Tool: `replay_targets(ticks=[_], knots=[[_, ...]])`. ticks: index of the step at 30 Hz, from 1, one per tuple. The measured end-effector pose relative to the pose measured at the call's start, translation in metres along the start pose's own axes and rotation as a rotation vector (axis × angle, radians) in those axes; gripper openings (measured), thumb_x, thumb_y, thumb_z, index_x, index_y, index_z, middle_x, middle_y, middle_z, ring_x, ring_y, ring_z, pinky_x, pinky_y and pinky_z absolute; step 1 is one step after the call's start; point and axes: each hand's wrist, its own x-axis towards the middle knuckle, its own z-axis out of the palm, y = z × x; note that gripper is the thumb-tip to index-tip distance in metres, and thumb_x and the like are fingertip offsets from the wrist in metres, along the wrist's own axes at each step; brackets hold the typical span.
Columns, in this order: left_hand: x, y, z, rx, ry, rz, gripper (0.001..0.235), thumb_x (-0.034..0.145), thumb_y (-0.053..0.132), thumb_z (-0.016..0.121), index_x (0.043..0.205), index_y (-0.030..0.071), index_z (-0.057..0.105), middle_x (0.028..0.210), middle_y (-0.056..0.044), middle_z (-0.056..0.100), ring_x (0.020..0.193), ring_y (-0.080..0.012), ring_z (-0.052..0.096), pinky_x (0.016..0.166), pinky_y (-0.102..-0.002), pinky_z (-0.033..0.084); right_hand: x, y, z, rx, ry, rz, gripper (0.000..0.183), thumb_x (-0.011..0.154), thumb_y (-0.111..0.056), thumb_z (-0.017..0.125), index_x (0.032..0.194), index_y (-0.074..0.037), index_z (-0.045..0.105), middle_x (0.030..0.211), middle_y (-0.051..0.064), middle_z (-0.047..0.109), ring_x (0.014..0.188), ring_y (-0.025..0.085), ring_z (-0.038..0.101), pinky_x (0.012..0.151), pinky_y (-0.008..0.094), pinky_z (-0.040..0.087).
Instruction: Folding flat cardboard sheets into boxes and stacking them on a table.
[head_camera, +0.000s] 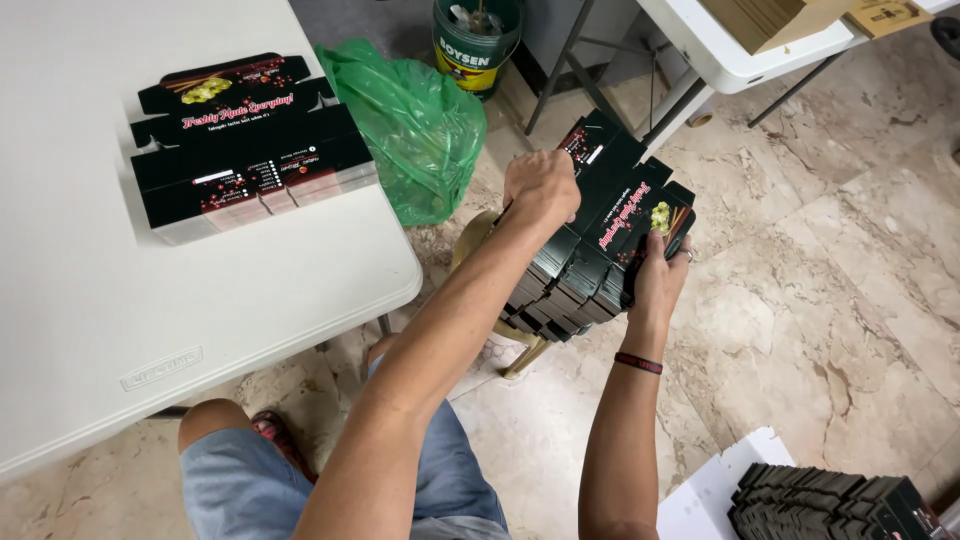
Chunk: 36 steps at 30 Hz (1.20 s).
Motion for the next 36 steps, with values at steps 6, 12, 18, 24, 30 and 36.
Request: replay_targets(ticks=[6, 12, 18, 24, 30, 36], knots=[[0.022, 0.0, 0.008, 0.003, 0.02, -0.018, 0.078, 0.065, 0.031, 0.093, 0.131, 0.003, 0.064, 0.128, -0.017, 0.07, 0.124, -0.0357, 0.066, 0.085, -0.057, 0.062, 0.017, 0.027, 0.002, 0.053, 0.018, -0.027, 0.082, 0.098, -0.049, 0.074, 0.156, -0.003, 0.039, 0.147, 0.029, 0.054, 0.141, 0.04, 0.048, 0.116, 0.05, 0.041], [-0.032, -0.018, -0.062, -0.356, -0.153, 0.077, 0.097, 0.073, 0.055, 0.083, 0.146, -0.001, 0.051, 0.157, -0.022, 0.048, 0.148, -0.0339, 0.044, 0.122, -0.051, 0.035, 0.0, -0.001, -0.001, 0.132, 0.025, 0.015, 0.081, 0.097, -0.05, 0.075, 0.155, -0.004, 0.041, 0.148, 0.027, 0.053, 0.142, 0.038, 0.048, 0.118, 0.047, 0.039], [-0.051, 0.006, -0.04, -0.515, -0.059, 0.281, 0.054, 0.066, 0.057, 0.073, 0.103, 0.018, 0.08, 0.118, -0.011, 0.077, 0.123, -0.0317, 0.068, 0.102, -0.046, 0.053, 0.018, 0.014, -0.008, 0.58, -0.025, 0.122, 0.061, 0.096, -0.054, 0.069, 0.133, -0.006, 0.06, 0.108, 0.01, 0.072, 0.094, 0.021, 0.074, 0.08, 0.036, 0.062], [-0.153, -0.029, -0.022, -0.749, 0.085, 0.579, 0.045, 0.073, 0.056, 0.068, 0.097, 0.019, 0.075, 0.085, 0.0, 0.077, 0.08, -0.0154, 0.071, 0.072, -0.029, 0.052, -0.076, -0.052, -0.06, 0.948, -0.267, -0.07, 0.078, 0.082, -0.053, 0.069, 0.147, -0.011, 0.056, 0.148, 0.012, 0.062, 0.138, 0.027, 0.06, 0.123, 0.04, 0.049], [-0.232, -0.126, 0.002, -1.137, 0.351, 0.873, 0.049, 0.092, 0.044, 0.071, 0.124, 0.008, 0.065, 0.114, -0.005, 0.073, 0.099, -0.0187, 0.071, 0.088, -0.03, 0.057, -0.146, -0.107, -0.077, 0.497, -0.517, -0.699, 0.088, 0.103, -0.054, 0.055, 0.166, -0.002, 0.024, 0.167, 0.023, 0.034, 0.159, 0.036, 0.039, 0.136, 0.051, 0.042], [-0.293, -0.229, -0.034, -0.804, 0.558, 0.238, 0.099, 0.085, 0.062, 0.057, 0.159, 0.006, 0.021, 0.166, -0.018, 0.032, 0.15, -0.0339, 0.036, 0.123, -0.043, 0.027, -0.104, -0.131, -0.006, -0.023, -0.576, -0.866, 0.056, 0.095, -0.016, 0.093, 0.138, 0.008, 0.065, 0.129, 0.016, 0.067, 0.119, 0.021, 0.064, 0.099, 0.034, 0.057]])
